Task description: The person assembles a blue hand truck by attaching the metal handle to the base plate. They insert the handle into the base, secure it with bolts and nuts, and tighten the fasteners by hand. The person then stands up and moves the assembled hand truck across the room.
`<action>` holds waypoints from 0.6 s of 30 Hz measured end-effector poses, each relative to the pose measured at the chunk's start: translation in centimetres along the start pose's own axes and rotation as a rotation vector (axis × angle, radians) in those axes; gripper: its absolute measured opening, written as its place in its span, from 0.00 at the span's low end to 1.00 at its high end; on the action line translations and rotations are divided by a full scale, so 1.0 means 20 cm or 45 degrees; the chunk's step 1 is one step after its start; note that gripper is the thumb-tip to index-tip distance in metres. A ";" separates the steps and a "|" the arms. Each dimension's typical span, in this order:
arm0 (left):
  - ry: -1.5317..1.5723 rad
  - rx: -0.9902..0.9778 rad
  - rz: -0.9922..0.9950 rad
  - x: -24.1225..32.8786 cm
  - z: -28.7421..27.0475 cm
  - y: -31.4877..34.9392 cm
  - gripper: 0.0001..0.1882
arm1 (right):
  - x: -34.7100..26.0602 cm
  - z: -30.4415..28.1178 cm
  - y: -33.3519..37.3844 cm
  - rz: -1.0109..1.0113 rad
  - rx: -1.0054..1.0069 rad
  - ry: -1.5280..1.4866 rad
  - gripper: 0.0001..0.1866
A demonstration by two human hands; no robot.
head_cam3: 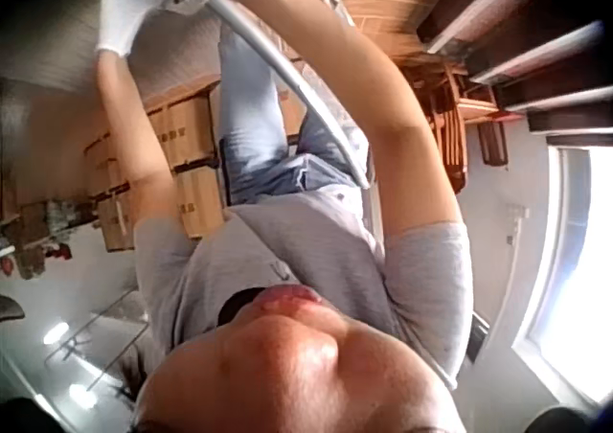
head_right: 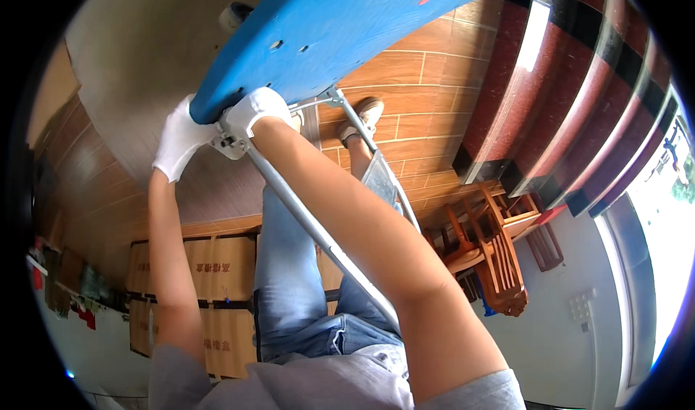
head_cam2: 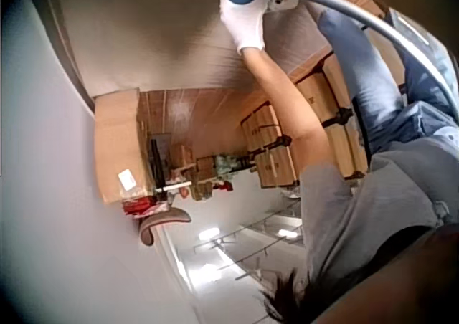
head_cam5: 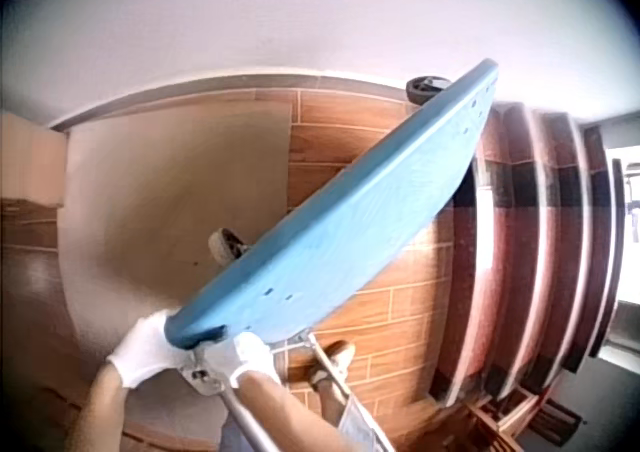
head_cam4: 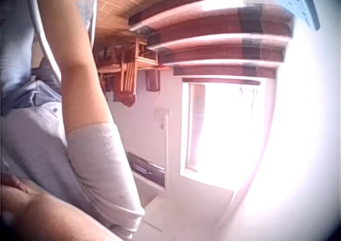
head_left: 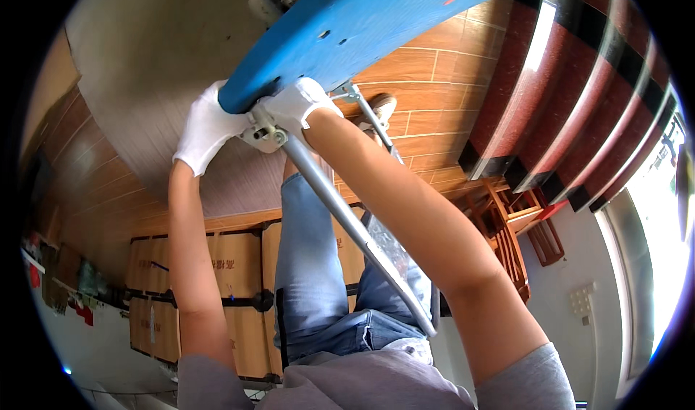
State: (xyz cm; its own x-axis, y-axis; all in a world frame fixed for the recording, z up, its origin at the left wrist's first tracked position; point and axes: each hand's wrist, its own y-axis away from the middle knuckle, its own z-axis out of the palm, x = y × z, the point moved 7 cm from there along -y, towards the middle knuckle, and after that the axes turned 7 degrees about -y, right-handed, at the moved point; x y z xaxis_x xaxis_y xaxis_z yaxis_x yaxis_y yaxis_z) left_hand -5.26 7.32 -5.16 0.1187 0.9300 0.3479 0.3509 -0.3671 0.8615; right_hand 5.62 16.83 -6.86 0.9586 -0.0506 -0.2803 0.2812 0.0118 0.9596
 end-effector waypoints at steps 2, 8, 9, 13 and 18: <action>-0.021 -0.013 -0.033 0.00 0.00 0.01 0.27 | 0.02 0.04 -0.04 0.073 0.026 0.087 0.18; -0.075 0.002 0.051 0.01 0.00 -0.01 0.27 | 0.01 0.11 -0.11 0.027 -0.012 0.419 0.17; -0.049 -0.004 0.020 -0.01 0.00 0.00 0.27 | -0.01 0.08 -0.08 0.032 0.045 0.407 0.16; 0.002 -0.029 -0.042 -0.01 0.00 0.00 0.26 | -0.02 0.00 0.02 0.079 0.255 0.208 0.12; 0.002 -0.025 -0.032 -0.01 0.01 -0.01 0.26 | -0.01 -0.04 0.05 -0.461 0.483 0.766 0.12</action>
State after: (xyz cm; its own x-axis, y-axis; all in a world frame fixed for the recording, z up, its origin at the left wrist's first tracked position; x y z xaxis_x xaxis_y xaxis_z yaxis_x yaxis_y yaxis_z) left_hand -5.22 7.20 -5.49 0.1087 0.9389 0.3266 0.3352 -0.3439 0.8771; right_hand 5.82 17.63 -5.82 0.7013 0.5623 -0.4381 0.6486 -0.2483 0.7195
